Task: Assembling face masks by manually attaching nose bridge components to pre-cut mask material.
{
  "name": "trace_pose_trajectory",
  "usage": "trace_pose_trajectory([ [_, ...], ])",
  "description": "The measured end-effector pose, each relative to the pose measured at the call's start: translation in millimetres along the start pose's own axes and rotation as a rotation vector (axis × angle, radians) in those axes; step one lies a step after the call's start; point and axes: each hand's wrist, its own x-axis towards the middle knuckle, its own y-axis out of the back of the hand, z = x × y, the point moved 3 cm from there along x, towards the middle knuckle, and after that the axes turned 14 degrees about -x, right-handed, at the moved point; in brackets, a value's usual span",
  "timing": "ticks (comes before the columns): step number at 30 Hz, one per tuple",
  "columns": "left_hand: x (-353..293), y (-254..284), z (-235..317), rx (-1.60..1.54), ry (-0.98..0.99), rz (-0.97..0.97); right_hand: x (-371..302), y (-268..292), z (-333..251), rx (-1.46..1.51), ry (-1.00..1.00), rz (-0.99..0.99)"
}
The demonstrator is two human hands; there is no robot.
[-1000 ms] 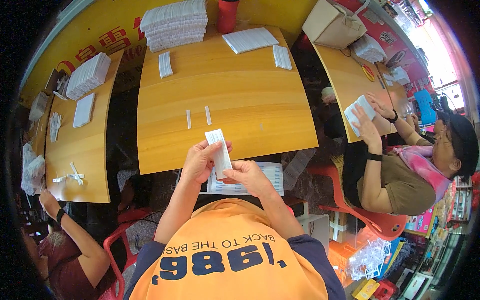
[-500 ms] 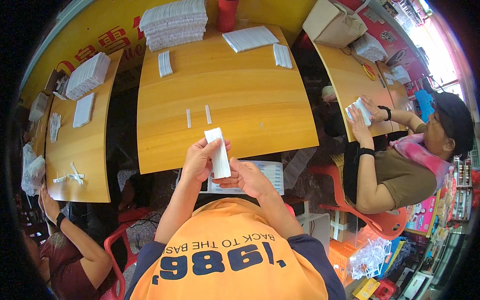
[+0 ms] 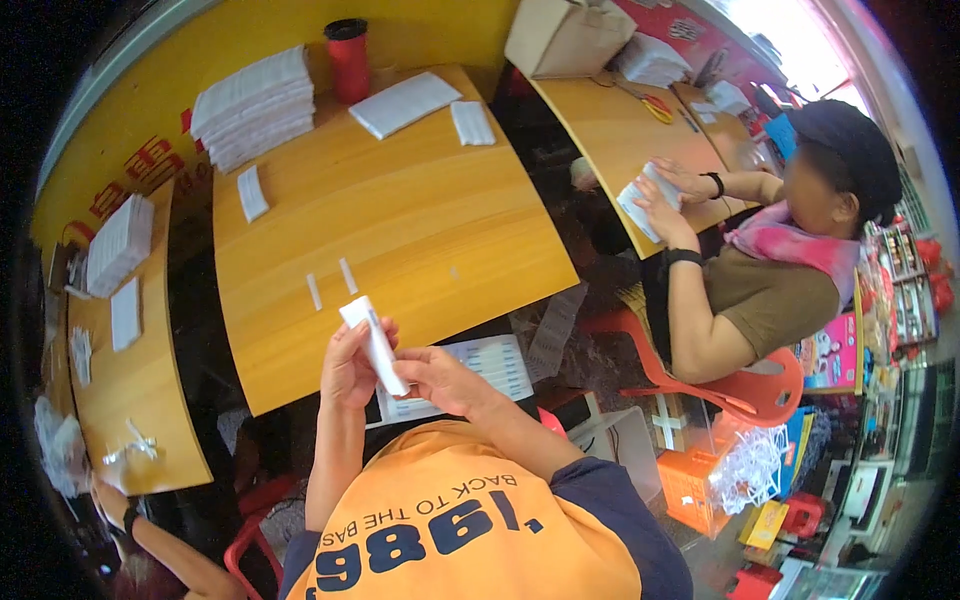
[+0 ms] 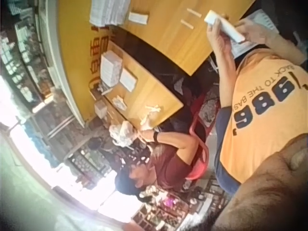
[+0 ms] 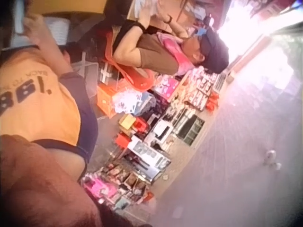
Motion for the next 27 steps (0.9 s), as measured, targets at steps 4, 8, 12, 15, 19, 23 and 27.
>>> trace_pose_trajectory([
  [4, -1, 1, 5, -0.071, 0.018, -0.024, 0, -14, -12, 0.084, 0.060, -0.035],
  [8, 2, -6, 7, 0.011, 0.018, -0.023, 7, -2, -17, 0.010, 0.083, 0.028],
  [12, 1, -11, 41, 0.263, -0.315, 0.143, 7, 9, -77, -0.394, 0.398, 0.311],
  [15, 18, 16, 77, 0.431, -0.477, 0.150, 23, 18, -110, -1.001, 0.582, 0.594],
  [19, 47, 44, 136, 0.911, -0.561, 0.358, 54, 36, -92, -1.716, 0.587, 0.809],
  [23, 90, 44, 168, 1.685, -0.922, 0.486, 64, 32, -77, -1.711, 0.534, 0.752],
  [27, 143, 44, 161, 1.871, -1.023, 0.552, 69, 35, -71, -1.820, 0.540, 0.675],
])
